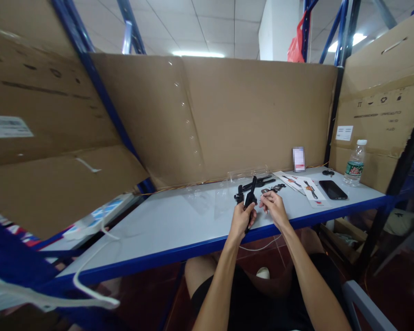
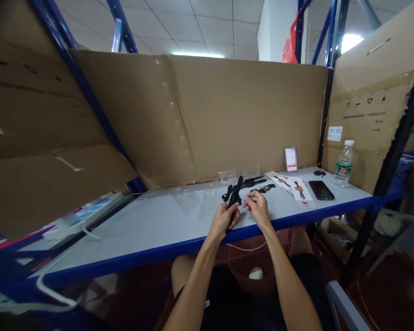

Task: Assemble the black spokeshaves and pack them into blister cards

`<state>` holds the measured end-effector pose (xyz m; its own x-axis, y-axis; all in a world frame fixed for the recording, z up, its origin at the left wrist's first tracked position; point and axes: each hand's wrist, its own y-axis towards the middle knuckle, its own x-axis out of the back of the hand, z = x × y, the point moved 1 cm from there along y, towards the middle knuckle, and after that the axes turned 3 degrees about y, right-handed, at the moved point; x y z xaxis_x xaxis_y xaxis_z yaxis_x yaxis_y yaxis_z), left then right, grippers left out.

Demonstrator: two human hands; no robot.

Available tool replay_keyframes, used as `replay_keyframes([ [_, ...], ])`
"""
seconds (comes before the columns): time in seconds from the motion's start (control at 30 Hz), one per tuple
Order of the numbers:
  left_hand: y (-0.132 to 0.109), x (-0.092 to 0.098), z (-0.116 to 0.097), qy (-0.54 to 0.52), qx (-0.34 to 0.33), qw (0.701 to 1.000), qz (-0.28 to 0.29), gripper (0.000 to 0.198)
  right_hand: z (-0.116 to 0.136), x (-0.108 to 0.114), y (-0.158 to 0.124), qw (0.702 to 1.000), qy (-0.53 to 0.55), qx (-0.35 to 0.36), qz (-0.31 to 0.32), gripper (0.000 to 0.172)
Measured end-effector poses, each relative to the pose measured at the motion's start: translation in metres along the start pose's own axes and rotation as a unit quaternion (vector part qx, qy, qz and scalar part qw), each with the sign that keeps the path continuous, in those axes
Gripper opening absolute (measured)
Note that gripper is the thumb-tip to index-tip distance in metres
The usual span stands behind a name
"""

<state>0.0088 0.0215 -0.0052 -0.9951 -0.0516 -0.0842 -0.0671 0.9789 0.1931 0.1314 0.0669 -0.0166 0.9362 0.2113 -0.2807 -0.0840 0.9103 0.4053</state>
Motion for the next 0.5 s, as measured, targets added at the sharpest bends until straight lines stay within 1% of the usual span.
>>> replay_keyframes([
  [0.1, 0.0007, -0.0005, 0.001, 0.022, -0.003, 1.0, 0.016, 0.038, 0.0036, -0.0017, -0.003, 0.999, -0.028, -0.002, 0.032, 0.032],
  [0.2, 0.0007, -0.0007, 0.002, 0.036, -0.014, 0.999, 0.024, 0.036, 0.0056, -0.0036, -0.0054, 0.997, -0.06, 0.024, 0.052, 0.028],
  [0.37, 0.0018, -0.0001, 0.005, 0.042, -0.023, 0.998, 0.033, 0.034, 0.0078, -0.0049, -0.0075, 0.986, -0.148, 0.063, 0.045, 0.021],
  [0.5, 0.0034, 0.0005, 0.0073, 0.044, -0.027, 0.998, 0.03, 0.037, 0.0108, -0.0066, -0.0104, 0.973, -0.213, 0.088, 0.034, 0.017],
])
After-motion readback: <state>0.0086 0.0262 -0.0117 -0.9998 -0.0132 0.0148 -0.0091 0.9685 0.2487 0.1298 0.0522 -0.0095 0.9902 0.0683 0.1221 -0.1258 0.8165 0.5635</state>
